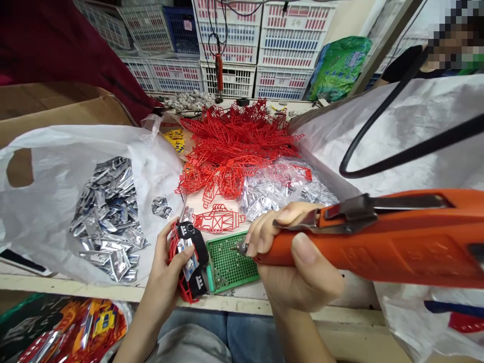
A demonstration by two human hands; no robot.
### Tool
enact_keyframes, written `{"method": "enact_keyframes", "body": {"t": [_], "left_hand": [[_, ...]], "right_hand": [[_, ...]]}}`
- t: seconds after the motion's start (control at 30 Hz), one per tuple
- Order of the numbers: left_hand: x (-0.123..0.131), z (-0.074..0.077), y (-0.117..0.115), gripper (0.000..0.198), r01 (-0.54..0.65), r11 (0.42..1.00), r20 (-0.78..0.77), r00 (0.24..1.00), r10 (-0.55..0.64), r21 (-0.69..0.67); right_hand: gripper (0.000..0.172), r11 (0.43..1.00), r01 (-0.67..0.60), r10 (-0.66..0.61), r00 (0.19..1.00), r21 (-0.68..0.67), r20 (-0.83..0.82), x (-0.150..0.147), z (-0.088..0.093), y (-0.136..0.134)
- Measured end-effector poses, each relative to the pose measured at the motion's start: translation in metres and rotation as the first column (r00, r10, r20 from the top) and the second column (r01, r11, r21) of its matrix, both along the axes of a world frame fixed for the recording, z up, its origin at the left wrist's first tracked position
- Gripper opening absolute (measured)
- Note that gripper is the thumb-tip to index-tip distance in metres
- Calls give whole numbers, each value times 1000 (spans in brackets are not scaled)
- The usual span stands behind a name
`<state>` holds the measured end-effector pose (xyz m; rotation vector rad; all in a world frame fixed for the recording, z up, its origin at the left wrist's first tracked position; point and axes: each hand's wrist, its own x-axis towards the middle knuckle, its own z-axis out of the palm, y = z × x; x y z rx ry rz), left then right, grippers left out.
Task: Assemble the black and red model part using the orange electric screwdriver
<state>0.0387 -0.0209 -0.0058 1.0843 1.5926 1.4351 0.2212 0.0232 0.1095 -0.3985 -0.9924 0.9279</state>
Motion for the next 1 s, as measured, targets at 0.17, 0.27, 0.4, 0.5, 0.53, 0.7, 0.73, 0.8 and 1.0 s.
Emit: {"method": "enact_keyframes", "body": {"t": [0.17,0.27,0.4,0.5,0.53,0.7,0.73,0.8,1.0], "left_hand": [[-14,11,-3,58,0,1000,-348,938,-2,-4],[-18,21,-2,50,91,995,-502,863,-52,52],[-11,34,4,27,290,940,-734,676,-67,181],[-3,43,9,18,408,900,-812,572,-118,156],[0,45,10,18,437,888,-821,553,-142,141],[9,49,17,10,490,861,-808,558,-189,137],[10,49,17,9,486,862,-802,567,-189,141],[12,50,18,8,479,865,-794,579,-184,148],[15,52,20,7,468,870,-780,599,-183,155]], "right_hand": [[13,999,45,-45,999,-9,-26,-2,-3,8],[13,999,37,-38,998,-7,-58,-3,-1,10],[12,1000,5,-6,998,-7,-63,-4,4,11],[12,1000,-15,14,997,-15,-73,-4,7,10],[12,1000,-23,22,997,-18,-80,-3,8,10],[13,999,-32,30,995,-21,-91,-1,10,8],[13,999,-28,26,996,-19,-87,-1,11,8],[13,1000,-21,19,997,-18,-81,-1,11,7],[12,1000,-9,8,998,-22,-61,3,12,8]]}}
